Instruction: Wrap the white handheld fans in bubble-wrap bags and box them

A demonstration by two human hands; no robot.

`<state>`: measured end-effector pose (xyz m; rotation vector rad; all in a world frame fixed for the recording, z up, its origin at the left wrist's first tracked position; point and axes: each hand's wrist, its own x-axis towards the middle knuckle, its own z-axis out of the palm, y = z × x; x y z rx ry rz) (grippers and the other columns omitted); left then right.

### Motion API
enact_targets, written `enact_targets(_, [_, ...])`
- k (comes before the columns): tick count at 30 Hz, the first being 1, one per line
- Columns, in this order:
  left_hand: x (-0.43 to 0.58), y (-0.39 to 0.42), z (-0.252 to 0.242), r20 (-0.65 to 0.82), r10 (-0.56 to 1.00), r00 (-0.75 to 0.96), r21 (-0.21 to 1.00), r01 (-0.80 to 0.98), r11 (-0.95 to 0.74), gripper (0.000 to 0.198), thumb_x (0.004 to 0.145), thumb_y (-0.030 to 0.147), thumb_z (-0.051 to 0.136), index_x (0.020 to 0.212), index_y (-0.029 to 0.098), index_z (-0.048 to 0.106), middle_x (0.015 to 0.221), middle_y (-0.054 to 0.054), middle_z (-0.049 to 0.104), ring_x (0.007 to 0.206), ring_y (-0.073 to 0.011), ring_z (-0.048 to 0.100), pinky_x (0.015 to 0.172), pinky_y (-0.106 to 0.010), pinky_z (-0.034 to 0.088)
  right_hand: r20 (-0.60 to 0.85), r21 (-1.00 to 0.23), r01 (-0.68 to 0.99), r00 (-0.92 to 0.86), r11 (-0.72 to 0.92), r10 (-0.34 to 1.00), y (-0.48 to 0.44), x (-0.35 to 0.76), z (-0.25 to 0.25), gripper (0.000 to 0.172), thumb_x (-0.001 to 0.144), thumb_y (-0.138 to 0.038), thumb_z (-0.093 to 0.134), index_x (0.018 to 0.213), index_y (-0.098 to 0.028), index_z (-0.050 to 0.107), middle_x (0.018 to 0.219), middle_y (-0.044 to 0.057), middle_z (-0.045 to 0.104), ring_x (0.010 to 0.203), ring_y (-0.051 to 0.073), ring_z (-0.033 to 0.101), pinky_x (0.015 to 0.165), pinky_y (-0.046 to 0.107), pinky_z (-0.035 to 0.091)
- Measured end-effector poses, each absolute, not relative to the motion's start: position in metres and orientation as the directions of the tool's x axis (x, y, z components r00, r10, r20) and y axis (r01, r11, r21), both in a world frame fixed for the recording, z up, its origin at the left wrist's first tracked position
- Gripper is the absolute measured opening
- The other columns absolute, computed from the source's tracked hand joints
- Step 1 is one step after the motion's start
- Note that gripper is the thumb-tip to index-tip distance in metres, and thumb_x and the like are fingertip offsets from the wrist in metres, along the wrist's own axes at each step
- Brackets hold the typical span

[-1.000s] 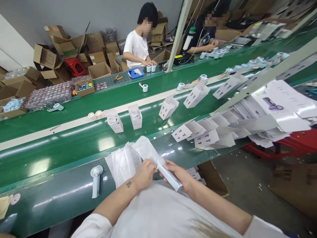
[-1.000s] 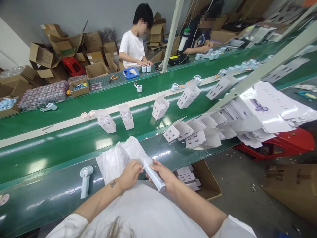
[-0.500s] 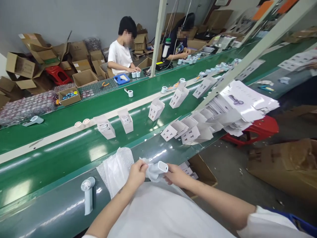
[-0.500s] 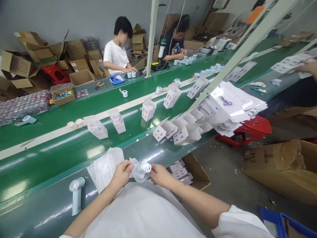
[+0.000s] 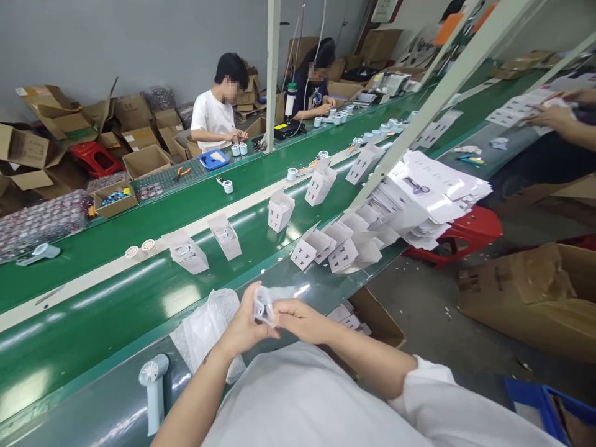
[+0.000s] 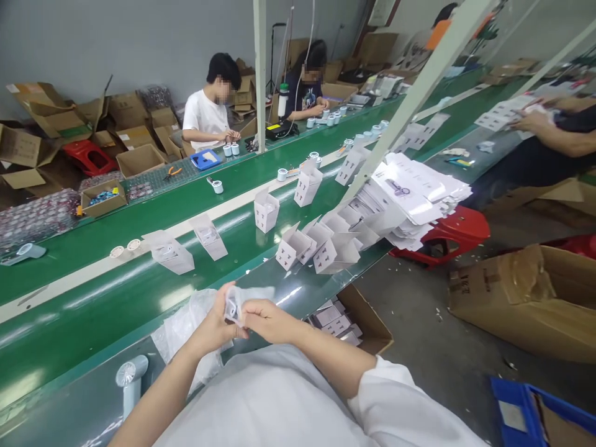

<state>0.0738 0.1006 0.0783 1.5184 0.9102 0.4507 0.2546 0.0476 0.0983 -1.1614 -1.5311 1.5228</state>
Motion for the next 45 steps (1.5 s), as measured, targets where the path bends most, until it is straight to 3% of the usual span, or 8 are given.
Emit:
enact_targets(3, [0.079, 0.099, 0.055, -0.178, 0.752, 0.635, 0.913, 0.391, -0.114, 0.018, 0.073, 0.033, 0.066, 0.082, 0.018, 0.061, 0.083, -0.003, 0.059, 0.082, -0.0179, 0.054, 0.076, -0.028, 0.041, -0.006, -0.903, 0.418, -0.240, 0.098, 0.971, 0.063, 0.287, 0.093, 0.029, 0.089, -0.039, 0.046, 0.072, -0.018, 0.059, 0.077, 0.003, 0.063, 0.075, 0.016, 0.058, 0.073, 0.029, 0.047])
enact_targets(7, [0.072, 0.084, 0.039, -0.174, 0.865, 0.471, 0.901, 0.431, -0.054, 0.026, 0.084, 0.040, 0.051, 0.071, 0.018, 0.055, 0.067, 0.002, 0.052, 0.065, -0.0124, 0.048, 0.062, -0.023, 0.038, 0.064, -0.380, 0.890, 0.298, -0.253, 0.952, 0.097, 0.354, 0.079, 0.034, 0.082, -0.037, 0.061, 0.108, -0.014, 0.059, 0.115, 0.017, 0.060, 0.109, 0.031, 0.053, 0.092, 0.043, 0.042])
enact_targets(11, [0.053, 0.081, 0.045, -0.199, 0.960, 0.196, 0.912, 0.395, 0.109, 0.038, 0.081, 0.051, 0.054, 0.062, 0.018, 0.046, 0.056, 0.005, 0.041, 0.055, -0.0095, 0.040, 0.052, -0.020, 0.033, -0.178, -0.078, 0.949, 0.290, -0.307, 0.941, 0.119, 0.366, 0.066, 0.020, 0.086, -0.025, 0.052, 0.096, -0.011, 0.063, 0.099, 0.018, 0.066, 0.096, 0.029, 0.062, 0.081, 0.037, 0.046])
enact_targets(26, [-0.029, 0.078, 0.070, -0.149, 0.899, -0.412, 0.968, 0.127, 0.218, 0.028, 0.073, 0.041, 0.063, 0.062, 0.017, 0.053, 0.051, 0.006, 0.047, 0.047, -0.0081, 0.043, 0.041, -0.019, 0.037, -0.209, -0.374, 0.897, -0.329, 0.236, 0.921, 0.080, 0.234, 0.076, 0.035, 0.086, -0.031, 0.060, 0.117, -0.016, 0.058, 0.109, 0.014, 0.065, 0.089, 0.025, 0.068, 0.075, 0.035, 0.054])
enact_targets(32, [-0.027, 0.068, 0.082, -0.232, 0.816, -0.529, 0.972, -0.083, 0.222, 0.028, 0.064, 0.039, 0.068, 0.064, 0.017, 0.051, 0.048, 0.008, 0.044, 0.039, -0.0068, 0.040, 0.036, -0.019, 0.030, 0.013, -0.547, 0.718, -0.507, 0.431, 0.862, 0.095, 0.301, 0.070, 0.066, 0.069, -0.028, 0.077, 0.129, -0.034, 0.051, 0.151, 0.009, 0.021, 0.139, 0.039, 0.021, 0.104, 0.057, 0.036])
enact_targets(35, [0.002, 0.073, 0.091, -0.265, 0.825, -0.500, 0.964, -0.165, 0.210, 0.027, 0.066, 0.039, 0.066, 0.065, 0.018, 0.049, 0.050, 0.008, 0.043, 0.041, -0.0074, 0.041, 0.037, -0.019, 0.029, -0.006, -0.634, 0.610, -0.618, 0.475, 0.786, 0.118, 0.302, 0.039, 0.061, 0.072, -0.027, 0.073, 0.128, -0.031, 0.051, 0.149, 0.010, 0.028, 0.139, 0.036, 0.024, 0.108, 0.059, 0.028])
enact_targets(40, [0.052, 0.084, 0.089, 0.096, 0.951, -0.294, 0.937, 0.349, 0.013, 0.030, 0.085, 0.040, 0.047, 0.063, 0.019, 0.047, 0.057, 0.003, 0.046, 0.054, -0.0114, 0.047, 0.054, -0.025, 0.041, 0.094, -0.758, 0.475, -0.598, 0.447, 0.796, 0.127, 0.290, 0.008, 0.072, 0.075, -0.032, 0.069, 0.137, -0.018, 0.036, 0.136, 0.016, 0.047, 0.128, 0.029, 0.044, 0.106, 0.048, 0.037])
enact_targets(45, [0.069, 0.076, 0.079, 0.464, 0.874, 0.143, 0.387, 0.855, -0.345, 0.015, 0.086, 0.023, 0.044, 0.072, 0.020, 0.051, 0.080, -0.009, 0.060, 0.080, -0.0206, 0.054, 0.076, -0.033, 0.045, 0.064, -0.788, 0.487, -0.545, 0.377, 0.836, 0.123, 0.289, 0.005, 0.077, 0.071, -0.039, 0.072, 0.133, -0.014, 0.034, 0.130, 0.018, 0.050, 0.120, 0.031, 0.052, 0.098, 0.048, 0.043])
